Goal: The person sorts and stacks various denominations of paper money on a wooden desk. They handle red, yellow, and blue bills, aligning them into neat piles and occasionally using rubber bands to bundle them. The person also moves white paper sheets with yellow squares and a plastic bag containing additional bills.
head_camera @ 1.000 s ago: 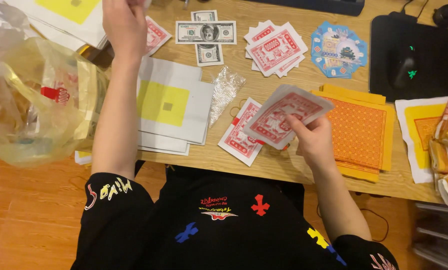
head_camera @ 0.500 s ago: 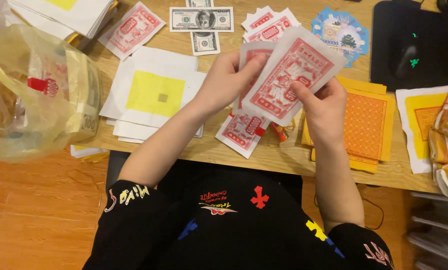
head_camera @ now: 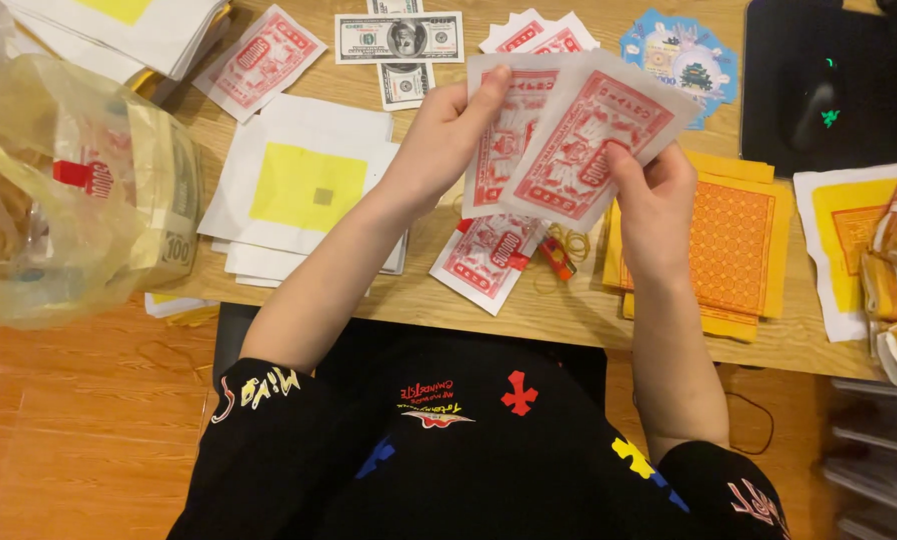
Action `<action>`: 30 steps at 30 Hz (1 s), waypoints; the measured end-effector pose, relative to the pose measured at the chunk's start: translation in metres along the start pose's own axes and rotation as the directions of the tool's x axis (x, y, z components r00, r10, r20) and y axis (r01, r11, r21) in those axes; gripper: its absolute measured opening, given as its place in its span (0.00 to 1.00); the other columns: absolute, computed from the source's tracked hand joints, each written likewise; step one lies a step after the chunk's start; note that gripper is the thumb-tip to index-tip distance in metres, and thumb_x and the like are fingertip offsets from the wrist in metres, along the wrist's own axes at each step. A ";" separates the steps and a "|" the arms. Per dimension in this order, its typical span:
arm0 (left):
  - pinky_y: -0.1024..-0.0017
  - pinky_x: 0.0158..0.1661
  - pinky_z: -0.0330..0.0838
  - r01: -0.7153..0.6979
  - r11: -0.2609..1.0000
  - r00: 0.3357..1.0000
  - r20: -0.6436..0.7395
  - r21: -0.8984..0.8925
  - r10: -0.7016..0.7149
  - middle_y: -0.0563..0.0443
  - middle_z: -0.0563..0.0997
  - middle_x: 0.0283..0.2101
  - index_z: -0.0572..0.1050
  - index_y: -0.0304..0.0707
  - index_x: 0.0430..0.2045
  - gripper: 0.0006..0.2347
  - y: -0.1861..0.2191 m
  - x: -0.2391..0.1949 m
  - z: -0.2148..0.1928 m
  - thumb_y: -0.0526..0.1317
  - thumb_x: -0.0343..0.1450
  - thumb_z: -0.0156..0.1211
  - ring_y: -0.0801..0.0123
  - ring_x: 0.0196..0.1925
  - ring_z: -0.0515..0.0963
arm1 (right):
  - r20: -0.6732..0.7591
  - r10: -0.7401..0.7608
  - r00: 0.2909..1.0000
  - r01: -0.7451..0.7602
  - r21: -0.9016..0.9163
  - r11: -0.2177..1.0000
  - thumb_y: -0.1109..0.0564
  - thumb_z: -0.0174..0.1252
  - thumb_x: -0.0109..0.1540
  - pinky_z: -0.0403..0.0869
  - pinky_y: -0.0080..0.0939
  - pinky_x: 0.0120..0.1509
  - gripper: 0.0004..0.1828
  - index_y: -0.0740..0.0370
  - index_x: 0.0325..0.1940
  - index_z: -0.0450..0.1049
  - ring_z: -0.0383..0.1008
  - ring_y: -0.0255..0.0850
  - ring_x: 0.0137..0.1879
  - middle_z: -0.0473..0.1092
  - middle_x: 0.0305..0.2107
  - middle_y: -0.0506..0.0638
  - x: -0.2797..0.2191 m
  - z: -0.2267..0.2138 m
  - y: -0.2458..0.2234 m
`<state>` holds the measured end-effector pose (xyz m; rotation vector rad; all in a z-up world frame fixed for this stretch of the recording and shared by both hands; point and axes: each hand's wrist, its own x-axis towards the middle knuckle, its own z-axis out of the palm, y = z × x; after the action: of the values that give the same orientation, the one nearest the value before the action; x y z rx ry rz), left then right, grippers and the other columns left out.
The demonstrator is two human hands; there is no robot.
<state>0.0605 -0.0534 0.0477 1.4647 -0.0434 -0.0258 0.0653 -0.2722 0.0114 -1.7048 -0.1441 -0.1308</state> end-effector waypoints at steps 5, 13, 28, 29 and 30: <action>0.83 0.29 0.69 -0.002 1.000 0.999 0.040 -0.019 0.003 0.57 0.81 0.24 0.74 0.42 0.17 0.19 -0.005 0.008 0.003 0.57 0.68 0.45 0.81 0.26 0.77 | -0.003 0.059 0.998 -0.057 0.203 0.978 0.59 0.53 0.64 0.74 0.32 0.49 0.09 0.64 0.46 0.69 0.72 0.33 0.46 0.73 0.41 0.49 0.008 0.004 0.003; 0.80 0.28 0.62 -0.018 1.000 0.995 -0.093 0.025 0.021 0.62 0.72 0.20 0.68 0.46 0.15 0.17 -0.016 0.022 -0.002 0.56 0.69 0.46 0.81 0.24 0.69 | -0.272 -0.100 0.957 0.166 0.231 0.959 0.65 0.47 0.59 0.60 0.31 0.37 0.06 0.60 0.38 0.67 0.59 0.29 0.35 0.64 0.29 0.43 0.030 -0.021 0.001; 0.71 0.57 0.71 -0.253 0.952 0.939 0.193 -0.169 0.284 0.46 0.75 0.54 0.61 0.44 0.57 0.23 -0.059 0.025 0.053 0.35 0.69 0.63 0.65 0.57 0.76 | -0.222 -0.154 0.963 0.132 -0.113 0.985 0.60 0.50 0.62 0.62 0.34 0.38 0.04 0.57 0.32 0.67 0.58 0.29 0.36 0.63 0.27 0.41 0.049 -0.001 0.055; 0.71 0.57 0.72 -0.305 0.945 0.944 0.095 -0.116 0.316 0.47 0.75 0.52 0.64 0.42 0.54 0.20 -0.066 0.027 0.056 0.32 0.69 0.61 0.65 0.55 0.77 | -0.249 -0.206 0.946 0.161 -0.189 0.969 0.60 0.50 0.61 0.62 0.36 0.36 0.02 0.57 0.33 0.66 0.58 0.30 0.35 0.61 0.27 0.42 0.049 -0.003 0.062; 0.71 0.57 0.72 -0.304 0.946 0.944 0.094 -0.115 0.315 0.47 0.75 0.52 0.64 0.42 0.54 0.20 -0.071 0.032 0.056 0.32 0.69 0.61 0.65 0.55 0.77 | -0.248 -0.205 0.947 0.161 -0.188 0.969 0.60 0.50 0.61 0.62 0.36 0.36 0.02 0.57 0.33 0.66 0.58 0.30 0.35 0.61 0.27 0.42 0.049 -0.002 0.064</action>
<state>0.0906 -0.1181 -0.0161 1.3422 -0.3600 0.1457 0.1244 -0.2814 -0.0421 -1.8188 -0.0932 -0.5221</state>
